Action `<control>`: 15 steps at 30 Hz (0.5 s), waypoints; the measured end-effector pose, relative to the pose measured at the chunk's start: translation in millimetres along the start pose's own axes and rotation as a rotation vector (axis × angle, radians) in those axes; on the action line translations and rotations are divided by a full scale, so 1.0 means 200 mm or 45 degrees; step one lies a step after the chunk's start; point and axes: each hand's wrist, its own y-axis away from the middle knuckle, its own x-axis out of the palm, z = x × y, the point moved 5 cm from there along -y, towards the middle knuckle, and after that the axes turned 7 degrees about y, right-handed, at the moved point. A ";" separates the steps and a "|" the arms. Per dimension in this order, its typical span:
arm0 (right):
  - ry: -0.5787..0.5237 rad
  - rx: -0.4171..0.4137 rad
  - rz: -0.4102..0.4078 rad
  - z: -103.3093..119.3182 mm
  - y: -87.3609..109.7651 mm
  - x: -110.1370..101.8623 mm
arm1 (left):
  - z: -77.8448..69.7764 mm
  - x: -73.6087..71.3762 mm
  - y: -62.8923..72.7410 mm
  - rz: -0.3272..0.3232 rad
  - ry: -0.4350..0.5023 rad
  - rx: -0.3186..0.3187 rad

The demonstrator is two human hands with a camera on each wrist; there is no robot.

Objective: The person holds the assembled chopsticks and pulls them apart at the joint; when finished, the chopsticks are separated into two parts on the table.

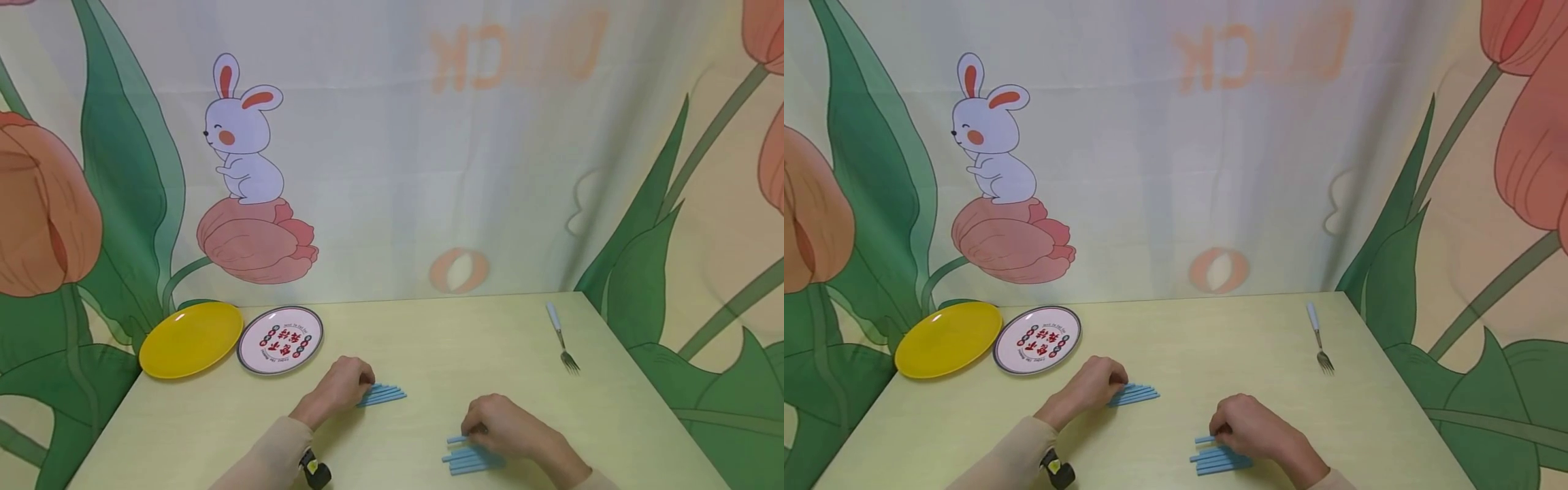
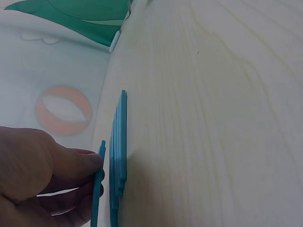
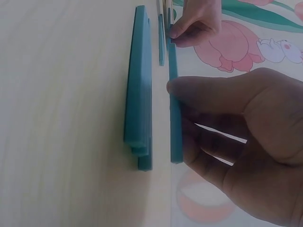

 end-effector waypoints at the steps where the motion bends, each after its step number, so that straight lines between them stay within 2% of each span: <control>1: 0.007 -0.009 -0.002 0.00 0.00 0.00 | 0.00 0.00 0.00 0.002 -0.002 -0.004; 15: 0.041 -0.075 -0.015 0.01 0.00 0.01 | 0.02 0.01 -0.02 0.021 -0.001 -0.015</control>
